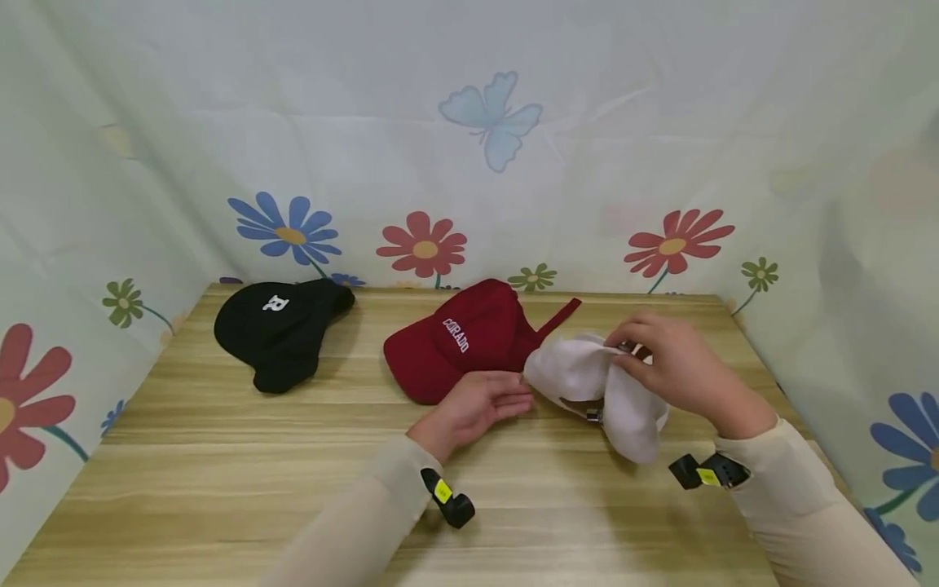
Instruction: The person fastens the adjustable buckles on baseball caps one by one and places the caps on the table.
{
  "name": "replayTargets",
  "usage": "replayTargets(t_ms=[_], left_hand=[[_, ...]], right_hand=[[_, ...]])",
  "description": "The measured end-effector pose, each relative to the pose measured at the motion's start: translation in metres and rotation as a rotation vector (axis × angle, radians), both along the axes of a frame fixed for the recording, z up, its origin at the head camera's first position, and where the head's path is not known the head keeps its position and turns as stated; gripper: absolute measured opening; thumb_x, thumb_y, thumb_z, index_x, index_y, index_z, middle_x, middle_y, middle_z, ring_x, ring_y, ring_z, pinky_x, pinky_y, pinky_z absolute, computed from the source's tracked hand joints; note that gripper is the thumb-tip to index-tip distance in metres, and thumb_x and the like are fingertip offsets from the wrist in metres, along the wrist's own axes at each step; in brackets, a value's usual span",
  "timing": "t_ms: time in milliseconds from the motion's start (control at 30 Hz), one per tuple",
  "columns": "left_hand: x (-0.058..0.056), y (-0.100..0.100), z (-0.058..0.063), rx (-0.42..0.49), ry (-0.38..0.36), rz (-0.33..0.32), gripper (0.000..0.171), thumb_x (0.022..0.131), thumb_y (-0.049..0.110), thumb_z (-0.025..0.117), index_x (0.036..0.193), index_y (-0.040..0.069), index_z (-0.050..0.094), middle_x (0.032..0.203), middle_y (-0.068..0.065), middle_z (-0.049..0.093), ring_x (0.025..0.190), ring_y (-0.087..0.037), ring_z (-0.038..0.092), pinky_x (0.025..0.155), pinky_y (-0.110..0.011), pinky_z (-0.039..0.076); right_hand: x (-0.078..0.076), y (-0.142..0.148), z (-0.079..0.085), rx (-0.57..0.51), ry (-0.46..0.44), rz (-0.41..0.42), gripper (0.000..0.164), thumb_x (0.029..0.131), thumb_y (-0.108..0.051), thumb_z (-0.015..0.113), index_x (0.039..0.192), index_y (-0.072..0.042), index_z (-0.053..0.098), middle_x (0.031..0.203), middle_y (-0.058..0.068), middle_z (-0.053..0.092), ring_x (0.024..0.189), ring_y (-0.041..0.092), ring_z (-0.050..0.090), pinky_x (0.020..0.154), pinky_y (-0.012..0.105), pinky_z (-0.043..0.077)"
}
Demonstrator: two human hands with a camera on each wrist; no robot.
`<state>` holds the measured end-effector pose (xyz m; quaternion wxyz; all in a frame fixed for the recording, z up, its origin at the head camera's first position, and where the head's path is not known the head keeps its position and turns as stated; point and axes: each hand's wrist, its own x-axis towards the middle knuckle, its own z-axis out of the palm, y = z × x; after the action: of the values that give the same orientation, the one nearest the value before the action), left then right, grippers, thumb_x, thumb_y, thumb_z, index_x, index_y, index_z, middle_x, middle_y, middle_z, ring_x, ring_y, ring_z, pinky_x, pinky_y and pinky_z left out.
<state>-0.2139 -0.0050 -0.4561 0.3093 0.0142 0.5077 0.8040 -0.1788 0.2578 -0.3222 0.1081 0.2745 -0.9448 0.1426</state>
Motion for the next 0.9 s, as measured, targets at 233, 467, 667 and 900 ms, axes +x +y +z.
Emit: replayTargets(t_ms=[233, 467, 667, 900], left_hand=[[-0.002, 0.016, -0.008, -0.028, 0.011, 0.159, 0.031, 0.094, -0.003, 0.055, 0.123, -0.014, 0.055, 0.095, -0.009, 0.067, 0.084, -0.02, 0.067, 0.094, -0.049, 0.053], [-0.001, 0.023, -0.007, 0.009, -0.012, 0.181, 0.031, 0.093, -0.002, 0.058, 0.123, -0.012, 0.057, 0.106, -0.015, 0.068, 0.086, -0.022, 0.068, 0.092, -0.048, 0.054], [0.001, 0.028, -0.004, 0.037, -0.005, 0.204, 0.025, 0.093, -0.002, 0.059, 0.117, -0.008, 0.059, 0.097, -0.008, 0.067, 0.081, -0.018, 0.068, 0.083, -0.043, 0.059], [0.004, 0.034, -0.003, 0.055, -0.013, 0.24, 0.011, 0.092, -0.003, 0.059, 0.102, 0.0, 0.059, 0.083, -0.001, 0.064, 0.072, -0.012, 0.064, 0.064, -0.027, 0.057]], right_hand=[[0.006, 0.003, -0.001, -0.01, 0.009, 0.049, 0.016, 0.081, -0.01, 0.077, 0.096, -0.014, 0.07, 0.094, -0.003, 0.065, 0.08, 0.009, 0.062, 0.068, 0.033, 0.057], [0.009, 0.006, -0.002, -0.017, 0.008, 0.045, 0.018, 0.082, -0.011, 0.077, 0.098, -0.015, 0.07, 0.096, -0.004, 0.064, 0.081, 0.008, 0.062, 0.067, 0.029, 0.056], [0.013, 0.01, -0.004, -0.034, 0.0, 0.027, 0.02, 0.082, -0.011, 0.077, 0.099, -0.015, 0.07, 0.097, -0.005, 0.064, 0.081, 0.008, 0.061, 0.068, 0.03, 0.056], [0.017, 0.015, -0.013, -0.069, 0.019, 0.043, 0.023, 0.082, -0.012, 0.077, 0.104, -0.013, 0.071, 0.099, -0.003, 0.066, 0.08, 0.008, 0.062, 0.068, 0.03, 0.057]])
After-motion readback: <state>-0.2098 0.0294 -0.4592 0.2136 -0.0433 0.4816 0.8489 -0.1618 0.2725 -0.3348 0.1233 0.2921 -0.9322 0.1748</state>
